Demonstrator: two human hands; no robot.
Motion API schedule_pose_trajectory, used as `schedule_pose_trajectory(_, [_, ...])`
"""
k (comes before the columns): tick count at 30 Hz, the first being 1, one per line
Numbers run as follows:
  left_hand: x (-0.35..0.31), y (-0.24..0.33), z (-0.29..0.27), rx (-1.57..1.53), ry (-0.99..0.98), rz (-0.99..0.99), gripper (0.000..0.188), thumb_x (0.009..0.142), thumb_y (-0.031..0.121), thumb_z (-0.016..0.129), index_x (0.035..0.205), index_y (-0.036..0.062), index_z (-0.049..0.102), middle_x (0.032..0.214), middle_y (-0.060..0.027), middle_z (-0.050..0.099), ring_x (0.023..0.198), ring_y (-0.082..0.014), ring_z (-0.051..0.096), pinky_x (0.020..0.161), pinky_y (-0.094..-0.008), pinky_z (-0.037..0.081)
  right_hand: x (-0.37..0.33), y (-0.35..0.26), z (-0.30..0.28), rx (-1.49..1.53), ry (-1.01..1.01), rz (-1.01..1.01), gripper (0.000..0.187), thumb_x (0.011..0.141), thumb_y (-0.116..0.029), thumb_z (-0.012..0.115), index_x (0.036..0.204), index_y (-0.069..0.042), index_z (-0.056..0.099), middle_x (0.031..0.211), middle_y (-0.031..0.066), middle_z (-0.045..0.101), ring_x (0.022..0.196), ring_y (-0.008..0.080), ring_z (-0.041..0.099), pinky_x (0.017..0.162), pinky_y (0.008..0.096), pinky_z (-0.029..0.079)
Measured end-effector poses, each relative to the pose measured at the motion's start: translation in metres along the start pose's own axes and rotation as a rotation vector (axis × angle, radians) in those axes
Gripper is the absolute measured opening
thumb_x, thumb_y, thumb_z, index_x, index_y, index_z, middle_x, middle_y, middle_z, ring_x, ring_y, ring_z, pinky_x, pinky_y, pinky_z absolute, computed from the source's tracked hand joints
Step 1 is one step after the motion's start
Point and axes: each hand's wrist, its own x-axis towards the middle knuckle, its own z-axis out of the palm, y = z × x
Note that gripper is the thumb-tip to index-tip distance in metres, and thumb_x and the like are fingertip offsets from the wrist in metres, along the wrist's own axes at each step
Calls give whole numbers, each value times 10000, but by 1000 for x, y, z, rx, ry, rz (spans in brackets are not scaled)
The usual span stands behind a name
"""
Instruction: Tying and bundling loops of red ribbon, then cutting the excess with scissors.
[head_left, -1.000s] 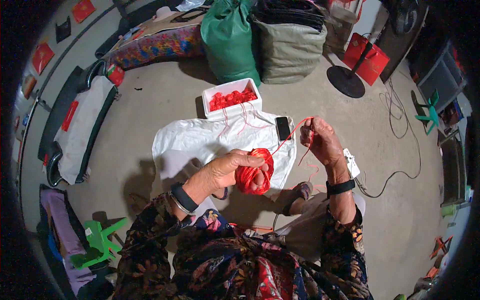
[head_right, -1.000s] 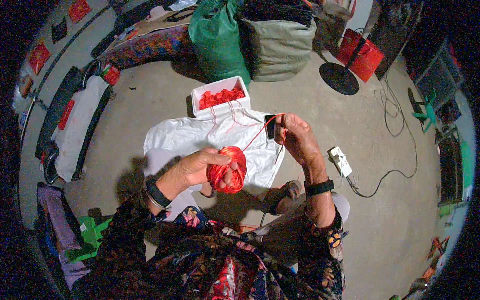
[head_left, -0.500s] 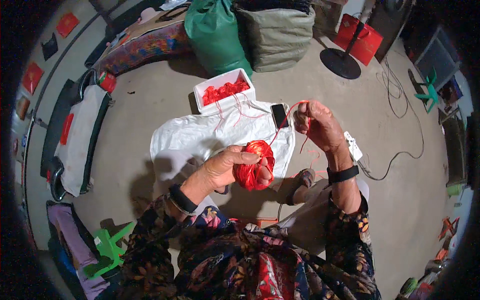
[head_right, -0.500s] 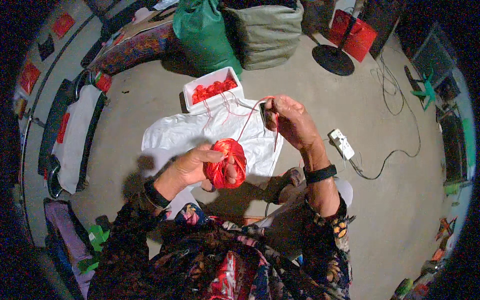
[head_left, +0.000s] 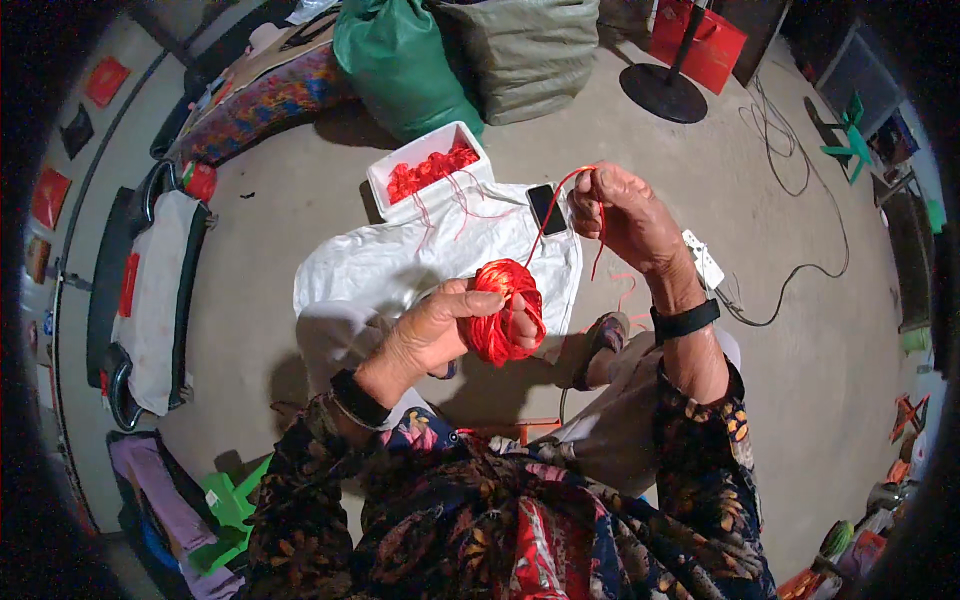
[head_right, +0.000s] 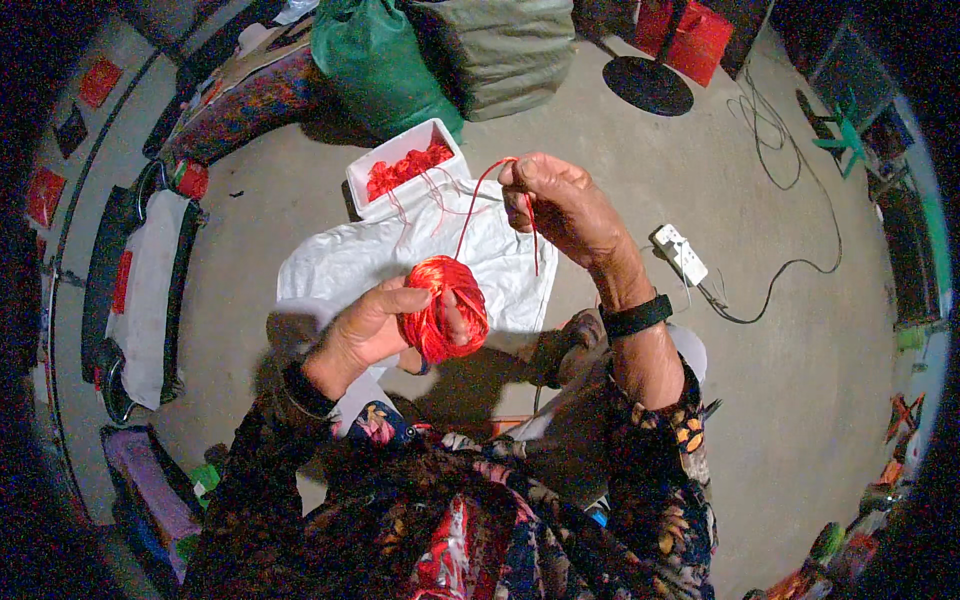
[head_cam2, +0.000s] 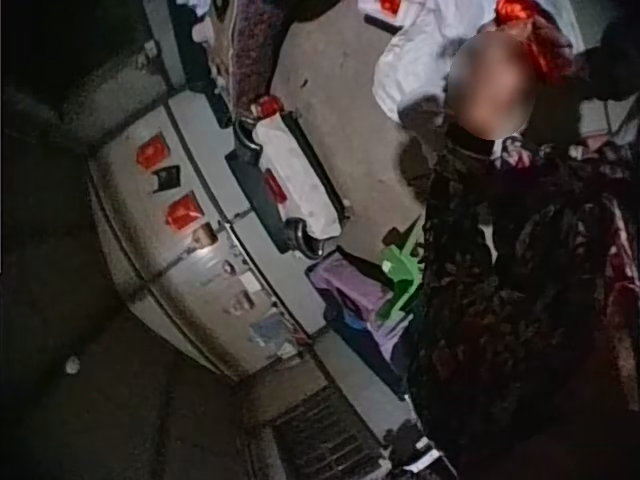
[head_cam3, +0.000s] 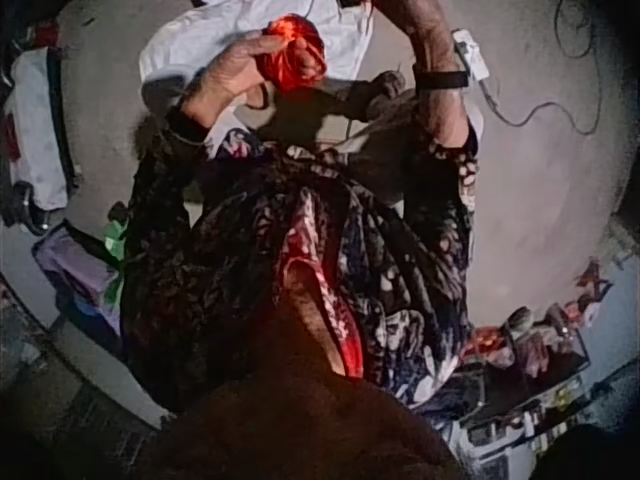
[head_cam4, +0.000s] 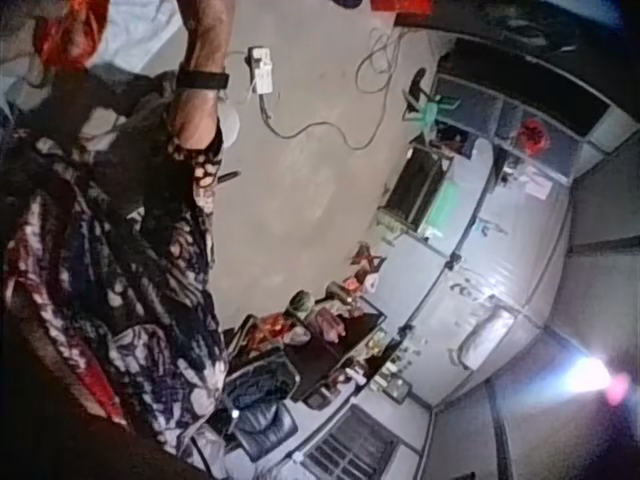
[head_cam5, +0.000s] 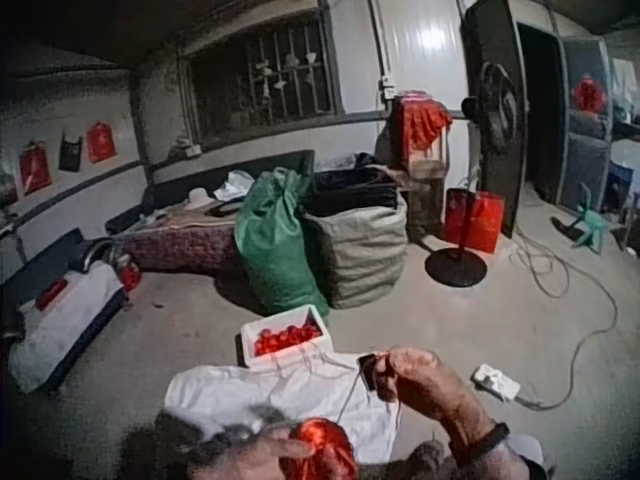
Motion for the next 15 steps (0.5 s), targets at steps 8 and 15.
schedule_pose_trajectory(8, [-9,8,2,162,-53,63,222,888,241,618,892,25,567,645,-70,556,589,-212,553,747,-403,495,3,18,-21,-421,201,225,260,892,-278,636,1010,-47,636,687,-34,559,605,53,491,561,210,398])
schedule_pose_trajectory(15, [-21,32,-31,64,260,309,169,901,181,602,837,39,537,641,-37,483,575,-199,497,686,-357,465,-10,64,9,-634,25,309,233,844,-161,690,996,-23,578,655,25,570,565,103,513,521,261,423])
